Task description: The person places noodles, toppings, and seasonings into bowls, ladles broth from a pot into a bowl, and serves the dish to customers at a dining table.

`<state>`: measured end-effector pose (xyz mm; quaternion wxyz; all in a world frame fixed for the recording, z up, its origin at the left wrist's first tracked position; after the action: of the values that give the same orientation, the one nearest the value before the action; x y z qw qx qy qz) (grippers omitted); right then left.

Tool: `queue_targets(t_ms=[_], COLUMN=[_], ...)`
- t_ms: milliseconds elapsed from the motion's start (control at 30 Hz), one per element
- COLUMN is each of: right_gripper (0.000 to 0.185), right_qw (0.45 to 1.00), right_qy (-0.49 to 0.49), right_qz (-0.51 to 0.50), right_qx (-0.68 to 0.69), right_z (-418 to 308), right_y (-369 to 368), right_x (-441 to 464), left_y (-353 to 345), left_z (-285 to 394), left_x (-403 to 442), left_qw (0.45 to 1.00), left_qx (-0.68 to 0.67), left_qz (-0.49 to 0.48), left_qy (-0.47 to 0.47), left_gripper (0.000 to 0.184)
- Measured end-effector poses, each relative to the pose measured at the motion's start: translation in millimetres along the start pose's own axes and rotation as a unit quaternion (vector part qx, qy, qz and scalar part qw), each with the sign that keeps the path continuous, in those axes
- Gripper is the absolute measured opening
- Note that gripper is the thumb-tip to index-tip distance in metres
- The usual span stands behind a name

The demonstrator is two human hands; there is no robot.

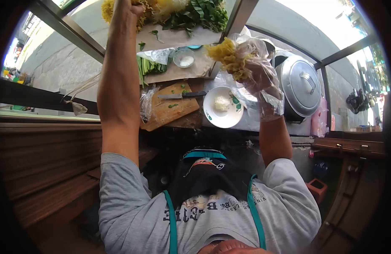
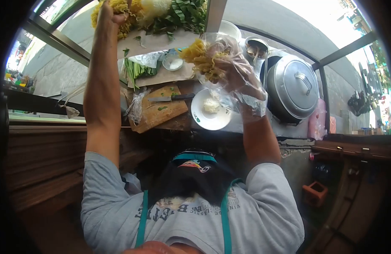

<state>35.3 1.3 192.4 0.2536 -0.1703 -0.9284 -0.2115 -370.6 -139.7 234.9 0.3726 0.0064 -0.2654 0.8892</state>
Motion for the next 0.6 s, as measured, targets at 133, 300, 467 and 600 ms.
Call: queue_targets(t_ms=[133,300,467,600], right_gripper=[0.032,0.046,0.04,0.033], right_qw=[0.981,0.953,0.928,0.974], right_qy=[-0.166,-0.22,-0.201,-0.21], right_qz=[-0.051,-0.21,-0.224,-0.065], right_qx=[0.087,-0.006,-0.218,0.05], right_z=[22,111,127,142], right_y=[17,-41,-85,-51], right_x=[-52,-137,-160,-122], left_y=[42,8,0,0], left_z=[1,-4,-14,-21], left_x=[45,11,-9,-14], left_qw=[0.992,0.995,0.997,0.998], left_qx=[-0.046,-0.014,0.002,0.005], left_qz=[0.026,0.089,0.072,0.061], left_qy=[-0.115,-0.03,0.004,0.025], left_gripper=[0.038,0.036,0.037,0.038])
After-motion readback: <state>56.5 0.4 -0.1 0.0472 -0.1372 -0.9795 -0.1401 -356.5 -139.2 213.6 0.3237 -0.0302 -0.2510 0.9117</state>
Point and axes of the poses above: each hand's wrist, its own x-axis towards the middle knuckle, its own y-axis out of the back of the hand, z = x × y, the point moved 8 cm from there along x, towards the middle knuckle, and after that the axes turned 15 degrees about x, right-handed, at the moved point
